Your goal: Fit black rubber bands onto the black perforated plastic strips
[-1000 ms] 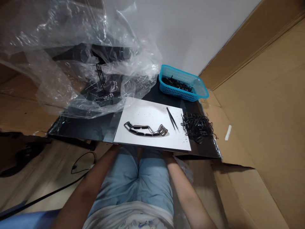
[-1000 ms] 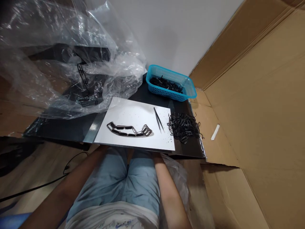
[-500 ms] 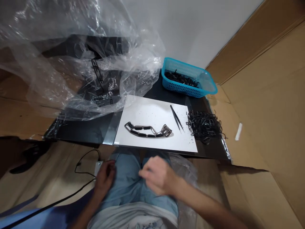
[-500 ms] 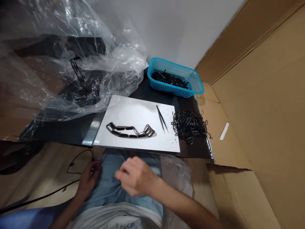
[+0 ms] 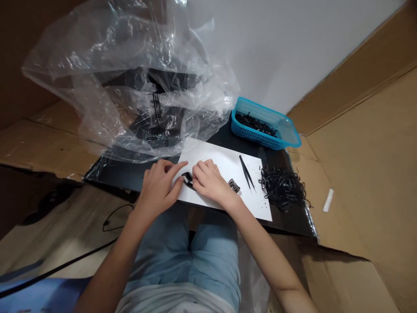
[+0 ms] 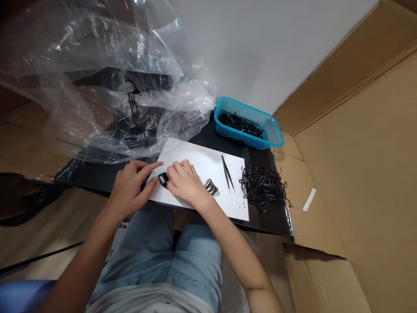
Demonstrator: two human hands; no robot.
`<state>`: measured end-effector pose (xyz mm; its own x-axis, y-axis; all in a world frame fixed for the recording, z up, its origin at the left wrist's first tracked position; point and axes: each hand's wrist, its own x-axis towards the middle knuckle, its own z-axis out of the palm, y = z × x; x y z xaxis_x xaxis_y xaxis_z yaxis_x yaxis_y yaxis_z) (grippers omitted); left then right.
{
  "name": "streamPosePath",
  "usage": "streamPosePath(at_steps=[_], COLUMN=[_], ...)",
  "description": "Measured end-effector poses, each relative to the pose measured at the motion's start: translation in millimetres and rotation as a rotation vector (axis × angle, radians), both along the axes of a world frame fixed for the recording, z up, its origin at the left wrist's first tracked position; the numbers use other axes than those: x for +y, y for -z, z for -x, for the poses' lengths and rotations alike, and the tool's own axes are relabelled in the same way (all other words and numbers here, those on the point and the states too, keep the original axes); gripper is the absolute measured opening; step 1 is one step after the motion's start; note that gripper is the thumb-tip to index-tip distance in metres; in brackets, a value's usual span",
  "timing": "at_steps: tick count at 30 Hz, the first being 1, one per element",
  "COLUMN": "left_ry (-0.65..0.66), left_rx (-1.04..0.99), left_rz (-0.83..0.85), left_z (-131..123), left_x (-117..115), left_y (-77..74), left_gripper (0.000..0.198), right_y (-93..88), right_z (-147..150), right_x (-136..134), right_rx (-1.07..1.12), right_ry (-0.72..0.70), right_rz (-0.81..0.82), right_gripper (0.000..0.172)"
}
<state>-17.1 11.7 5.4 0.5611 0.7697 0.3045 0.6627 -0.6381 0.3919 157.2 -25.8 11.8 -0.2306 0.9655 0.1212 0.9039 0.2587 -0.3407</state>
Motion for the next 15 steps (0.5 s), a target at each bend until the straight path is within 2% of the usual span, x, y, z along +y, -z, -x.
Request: streamPosePath(at_steps=[2,5,7,12,15], left_ry=[0.100,0.219,0.250,0.359,0.318], left_rx=[0.101,0.069,-0.048,-0.427,-0.537], left_rz=[0.036,0.125,0.243,0.690,0.722], left_z=[-2.2,-6.4,-10.7,-27.0,-37.7], left_x=[11.3,16.3,16.1,16.3,17.1], left_y=[-1.6,-4.0,-6.8,-17.2,-23.2], left_gripper=[0.035,0.033,0.034,0.030,0.028], right_y=[-3.1,-7.3,-8.6,-12.3,-17.9], right_z=[-6.0,-14.5,-17.9,-20.9,-24.1], right_x=[-0.6,-4.8,-8.8,-15.3,-15.0], right_rx=[0.127,0.359,0.494,0.598,0.681], right_ry=[-0.026,-0.020,-0.034,-0.082,-0.060], right_rz=[-0.003,-0.013,-0.044,-0.166,-0.137], right_gripper=[0.010,0.010,0.009,0.010,0.010])
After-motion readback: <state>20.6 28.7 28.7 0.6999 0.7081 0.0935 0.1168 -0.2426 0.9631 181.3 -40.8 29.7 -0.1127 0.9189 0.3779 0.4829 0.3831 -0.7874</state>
